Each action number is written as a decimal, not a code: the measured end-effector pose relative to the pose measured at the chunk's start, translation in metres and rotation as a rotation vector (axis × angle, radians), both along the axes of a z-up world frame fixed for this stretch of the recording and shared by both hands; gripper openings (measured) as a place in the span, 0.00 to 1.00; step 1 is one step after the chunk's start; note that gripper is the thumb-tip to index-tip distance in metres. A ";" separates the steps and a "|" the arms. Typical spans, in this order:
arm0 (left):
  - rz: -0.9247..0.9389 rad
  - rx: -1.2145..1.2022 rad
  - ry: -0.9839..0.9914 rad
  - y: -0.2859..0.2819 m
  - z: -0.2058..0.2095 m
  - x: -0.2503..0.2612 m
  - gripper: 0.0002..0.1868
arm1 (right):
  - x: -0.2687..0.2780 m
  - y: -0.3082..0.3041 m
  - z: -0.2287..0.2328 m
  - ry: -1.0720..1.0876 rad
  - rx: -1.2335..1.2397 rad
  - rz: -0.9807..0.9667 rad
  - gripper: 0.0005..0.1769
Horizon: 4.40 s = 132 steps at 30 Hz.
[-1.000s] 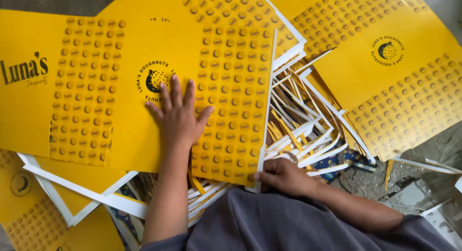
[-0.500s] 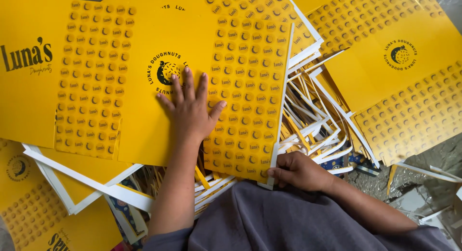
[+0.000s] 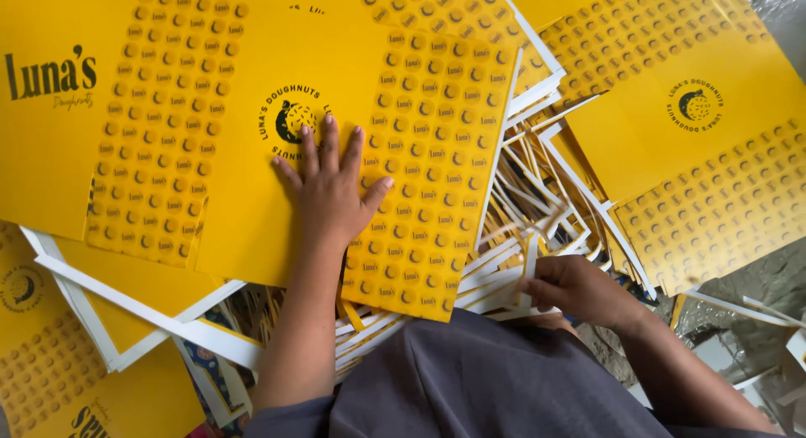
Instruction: Peeling off waste strips from pre-cut cardboard box templates
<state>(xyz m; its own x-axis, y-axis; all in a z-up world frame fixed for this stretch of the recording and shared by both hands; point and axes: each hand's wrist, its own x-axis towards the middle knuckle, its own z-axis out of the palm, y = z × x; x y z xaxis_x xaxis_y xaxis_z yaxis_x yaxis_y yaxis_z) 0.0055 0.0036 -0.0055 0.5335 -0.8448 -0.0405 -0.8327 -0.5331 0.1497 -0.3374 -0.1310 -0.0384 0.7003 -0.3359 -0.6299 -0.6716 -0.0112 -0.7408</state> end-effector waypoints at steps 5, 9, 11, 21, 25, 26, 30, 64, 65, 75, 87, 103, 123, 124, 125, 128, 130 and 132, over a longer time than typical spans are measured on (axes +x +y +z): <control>-0.024 -0.011 -0.013 0.003 0.000 -0.002 0.43 | 0.019 -0.010 -0.006 -0.025 -0.472 -0.172 0.17; -0.002 -0.004 -0.001 0.002 -0.004 0.000 0.43 | 0.038 -0.015 -0.010 -0.323 -1.100 -0.179 0.26; -0.002 -0.007 -0.014 0.001 -0.004 0.000 0.44 | 0.049 -0.012 -0.012 -0.498 -1.200 -0.214 0.21; 0.000 0.002 -0.031 0.002 -0.010 0.001 0.43 | 0.081 0.029 -0.028 -0.256 -0.216 -0.237 0.19; -0.008 -0.032 -0.016 0.002 -0.011 0.001 0.43 | 0.084 0.018 -0.034 -0.310 -0.049 -0.250 0.16; -0.005 -0.036 -0.016 0.003 -0.010 0.001 0.43 | 0.087 0.015 -0.027 -0.314 -0.053 -0.198 0.17; -0.010 -0.016 -0.002 0.004 -0.008 0.001 0.42 | 0.074 -0.002 -0.029 -0.283 -0.188 -0.064 0.14; -0.060 0.019 -0.010 0.006 -0.001 -0.001 0.43 | 0.090 -0.036 0.002 -0.283 -0.409 -0.038 0.12; -0.067 0.025 0.002 0.006 0.000 -0.002 0.43 | 0.090 -0.036 0.005 -0.260 -0.425 -0.015 0.11; -0.086 0.002 -0.009 0.006 -0.005 -0.001 0.43 | 0.045 -0.054 -0.026 -0.185 -0.417 -0.137 0.15; -0.072 0.064 -0.013 0.005 0.000 -0.003 0.43 | 0.070 -0.048 -0.052 -0.282 -0.340 -0.371 0.17; -0.074 0.010 -0.028 0.008 -0.009 -0.002 0.43 | 0.076 -0.017 -0.076 -0.562 -0.959 -0.229 0.15; -0.082 0.000 -0.046 0.007 -0.009 -0.002 0.43 | 0.082 0.012 -0.047 -0.683 -0.006 -0.611 0.29; -0.076 0.006 -0.044 0.007 -0.010 -0.002 0.43 | 0.082 0.012 -0.051 -0.644 0.054 -0.611 0.24; -0.069 0.012 -0.042 0.006 -0.010 -0.002 0.43 | 0.082 0.012 -0.055 -0.604 0.113 -0.610 0.19; -0.059 -0.015 -0.013 0.006 -0.009 -0.003 0.43 | 0.087 0.025 -0.048 -0.596 0.226 -0.579 0.26; -0.055 -0.032 -0.008 0.006 -0.012 -0.002 0.43 | 0.096 0.034 -0.013 -0.611 0.241 -0.562 0.28; -0.050 -0.046 -0.004 0.007 -0.014 0.002 0.43 | 0.099 0.037 -0.009 -0.625 0.259 -0.545 0.30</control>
